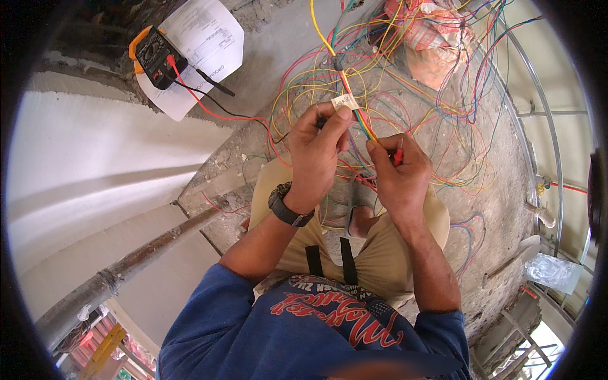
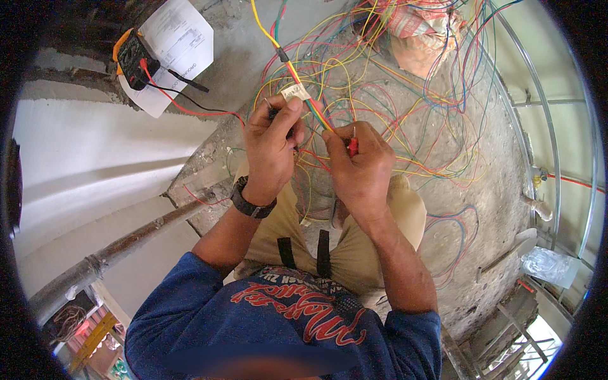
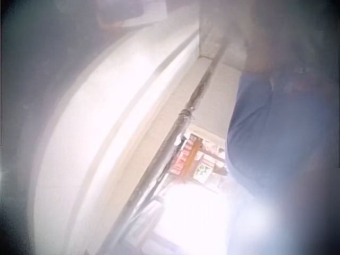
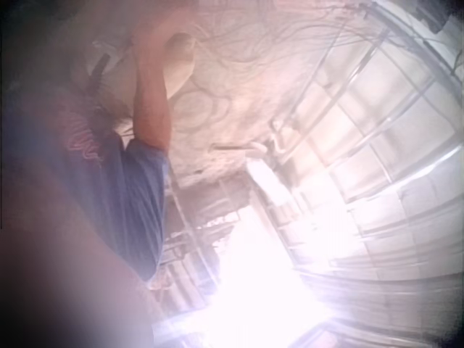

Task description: The person sits on the floor and works with a large bundle of multicolored wires. They strip wire ends, twist pairs together, and connect them into small white connectors. A multimeter and papers are visible nearby, but the person does not use them in the clip.

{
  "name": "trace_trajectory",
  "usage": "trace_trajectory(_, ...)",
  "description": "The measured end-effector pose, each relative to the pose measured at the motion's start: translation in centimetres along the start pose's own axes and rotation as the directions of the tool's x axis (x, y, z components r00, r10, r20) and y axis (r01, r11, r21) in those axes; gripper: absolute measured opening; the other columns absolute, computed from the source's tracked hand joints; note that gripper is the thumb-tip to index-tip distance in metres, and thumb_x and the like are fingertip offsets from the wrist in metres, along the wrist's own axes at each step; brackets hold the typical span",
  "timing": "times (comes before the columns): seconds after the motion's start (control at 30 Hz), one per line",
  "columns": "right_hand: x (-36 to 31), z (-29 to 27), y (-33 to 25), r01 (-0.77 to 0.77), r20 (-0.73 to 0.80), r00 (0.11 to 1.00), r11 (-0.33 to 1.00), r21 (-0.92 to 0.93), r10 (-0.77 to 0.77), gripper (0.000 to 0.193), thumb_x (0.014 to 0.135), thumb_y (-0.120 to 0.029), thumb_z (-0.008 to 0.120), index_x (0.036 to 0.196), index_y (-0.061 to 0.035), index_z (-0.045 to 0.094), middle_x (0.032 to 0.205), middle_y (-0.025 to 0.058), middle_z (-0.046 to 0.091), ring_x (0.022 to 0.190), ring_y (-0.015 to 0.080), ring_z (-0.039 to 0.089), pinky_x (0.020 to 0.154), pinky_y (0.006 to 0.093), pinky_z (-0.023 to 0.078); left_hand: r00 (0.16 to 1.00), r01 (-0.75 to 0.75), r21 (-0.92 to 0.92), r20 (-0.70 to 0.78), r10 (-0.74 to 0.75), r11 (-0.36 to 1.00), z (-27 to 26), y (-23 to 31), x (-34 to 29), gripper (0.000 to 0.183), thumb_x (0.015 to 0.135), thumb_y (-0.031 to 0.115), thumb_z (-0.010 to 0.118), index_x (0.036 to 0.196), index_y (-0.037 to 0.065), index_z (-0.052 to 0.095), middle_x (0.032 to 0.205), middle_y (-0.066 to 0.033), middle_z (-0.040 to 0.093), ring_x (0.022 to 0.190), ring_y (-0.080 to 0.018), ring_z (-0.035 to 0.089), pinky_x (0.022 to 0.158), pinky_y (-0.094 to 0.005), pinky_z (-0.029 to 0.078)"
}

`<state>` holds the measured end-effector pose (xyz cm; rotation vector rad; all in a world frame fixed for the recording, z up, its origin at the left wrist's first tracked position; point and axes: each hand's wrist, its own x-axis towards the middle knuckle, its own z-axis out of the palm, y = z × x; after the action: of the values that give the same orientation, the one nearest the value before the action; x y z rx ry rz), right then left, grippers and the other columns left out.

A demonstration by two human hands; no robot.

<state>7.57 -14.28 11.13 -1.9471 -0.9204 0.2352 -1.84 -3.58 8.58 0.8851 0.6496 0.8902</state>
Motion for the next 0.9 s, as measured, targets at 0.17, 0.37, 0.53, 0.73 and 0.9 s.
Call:
trace_trajectory(0.17, -0.01, -0.22, 0.09, -0.039, 0.011, 0.999, 0.999, 0.024, 0.039, 0.016, 0.083, -0.007, 0.078, 0.078, -0.0012, 0.064, 0.065, 0.0093, 0.059, 0.055, 0.0177, 0.052, 0.052, 0.0343, 0.041, 0.999, 0.035, -0.042, 0.024, -0.034, 0.998, -0.05, -0.27, 0.03, 0.014, 0.097, 0.014, 0.069, 0.096, 0.001, 0.067, 0.071, 0.0018, 0.06, 0.057, -0.0038, 0.048, 0.052, -0.0204, 0.037)
trace_trajectory(0.37, -0.09, -0.43, 0.21, -0.032, 0.012, 0.999, 0.999, 0.034, 0.032, 0.015, 0.083, -0.006, 0.077, 0.078, -0.0009, 0.064, 0.064, 0.009, 0.059, 0.055, 0.0165, 0.051, 0.052, 0.0336, 0.041, 0.999, 0.036, -0.05, 0.034, -0.034, 0.998, 0.0, -0.57, -0.17, 0.015, 0.098, 0.015, 0.069, 0.098, 0.0, 0.068, 0.071, 0.002, 0.059, 0.058, -0.0038, 0.048, 0.052, -0.0203, 0.037)
trace_trajectory(0.53, -0.23, -0.44, 0.4, -0.043, 0.016, 0.999, 0.998, 0.041, 0.043, 0.015, 0.084, -0.007, 0.077, 0.078, -0.0006, 0.065, 0.064, 0.0095, 0.059, 0.055, 0.0167, 0.051, 0.052, 0.0337, 0.041, 0.998, 0.031, -0.026, 0.054, -0.029, 0.999, -0.22, -0.37, -0.36, 0.015, 0.098, 0.016, 0.068, 0.1, 0.0, 0.068, 0.071, 0.0022, 0.059, 0.057, -0.0036, 0.048, 0.051, -0.0205, 0.036)
trace_trajectory(0.73, -0.26, -0.29, 0.52, -0.063, 0.024, 0.998, 0.997, 0.042, 0.062, 0.015, 0.084, -0.009, 0.077, 0.079, -0.0002, 0.066, 0.064, 0.0101, 0.059, 0.054, 0.017, 0.051, 0.052, 0.0343, 0.041, 0.999, 0.018, -0.043, 0.042, -0.016, 0.999, -0.3, -0.34, -0.58, 0.016, 0.099, 0.016, 0.067, 0.1, 0.0, 0.068, 0.072, 0.0015, 0.059, 0.058, -0.0039, 0.048, 0.051, -0.021, 0.036)
trace_trajectory(0.9, -0.25, -0.33, 0.47, -0.055, 0.039, 0.998, 0.998, 0.013, 0.054, 0.016, 0.084, -0.009, 0.077, 0.078, -0.0002, 0.065, 0.064, 0.0104, 0.059, 0.055, 0.0181, 0.052, 0.053, 0.0345, 0.041, 0.999, 0.006, -0.036, 0.033, -0.005, 0.999, -0.54, -0.46, -0.64, 0.014, 0.099, 0.015, 0.066, 0.101, 0.0, 0.067, 0.071, 0.0016, 0.058, 0.058, -0.0043, 0.048, 0.052, -0.0213, 0.036)
